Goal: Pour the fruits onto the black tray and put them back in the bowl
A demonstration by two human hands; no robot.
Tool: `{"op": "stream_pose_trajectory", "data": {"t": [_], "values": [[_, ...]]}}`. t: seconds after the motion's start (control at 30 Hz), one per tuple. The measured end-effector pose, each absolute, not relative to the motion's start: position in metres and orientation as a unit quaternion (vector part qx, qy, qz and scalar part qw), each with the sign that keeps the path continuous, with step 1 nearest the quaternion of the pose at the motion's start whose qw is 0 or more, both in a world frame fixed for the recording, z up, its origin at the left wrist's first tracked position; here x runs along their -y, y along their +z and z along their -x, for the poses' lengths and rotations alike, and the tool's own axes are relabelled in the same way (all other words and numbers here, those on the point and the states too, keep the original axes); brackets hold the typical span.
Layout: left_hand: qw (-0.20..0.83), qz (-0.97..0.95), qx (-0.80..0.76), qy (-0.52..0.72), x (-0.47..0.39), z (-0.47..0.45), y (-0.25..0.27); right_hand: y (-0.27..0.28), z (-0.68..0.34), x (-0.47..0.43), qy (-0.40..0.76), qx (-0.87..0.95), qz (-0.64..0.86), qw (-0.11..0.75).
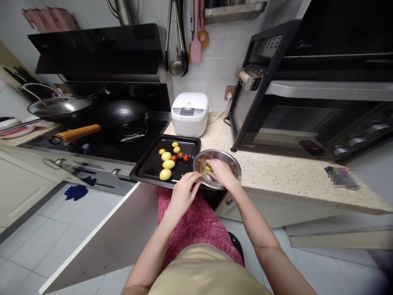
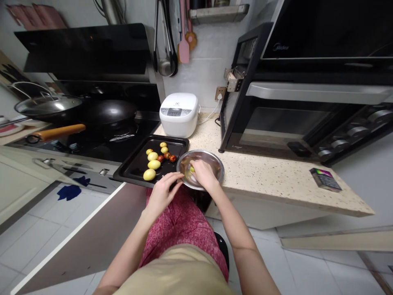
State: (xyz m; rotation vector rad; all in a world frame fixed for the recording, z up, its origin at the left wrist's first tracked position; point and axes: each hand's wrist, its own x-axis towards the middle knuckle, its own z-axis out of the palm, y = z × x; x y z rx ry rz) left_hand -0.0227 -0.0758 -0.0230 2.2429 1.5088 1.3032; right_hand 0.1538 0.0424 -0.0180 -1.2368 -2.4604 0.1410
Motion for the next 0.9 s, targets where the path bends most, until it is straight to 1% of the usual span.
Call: {"op": "stream_pose_trajectory", "data": {"t": [0.2,0.33,0.37,0.5,0.6,0.7,0.77,0.9], "values": [[0.076,-0.749,-0.507,0.420,0.075,0.023,-0.025,-0.017,-0.157,-0.042,0.046,0.873,0.441,0.205],[0.080,-0.742,-0.516,0.421,0.072,0.030,-0.024,-0.011,-0.169,-0.031,0.054,0.862,0.446,0.236],[0.079,-0.737,-0.519,0.424,0.070,0.034,-0.024,-0.010,-0.174,-0.026,0.057,0.857,0.447,0.251],[0.060,-0.730,-0.536,0.419,0.048,0.055,-0.025,-0.014,-0.195,-0.004,0.085,0.813,0.435,0.378],[0.022,-0.745,-0.572,0.344,0.017,0.072,-0.023,-0.021,-0.204,0.013,0.090,0.774,0.445,0.442],[-0.020,-0.791,-0.581,0.188,-0.018,0.083,-0.017,-0.027,-0.207,0.026,0.093,0.764,0.440,0.462],[-0.021,-0.809,-0.569,0.145,-0.037,0.086,-0.011,-0.029,-0.209,0.030,0.090,0.765,0.435,0.467],[-0.012,-0.829,-0.547,0.111,-0.060,0.084,-0.003,-0.028,-0.211,0.036,0.080,0.752,0.428,0.494]]}}
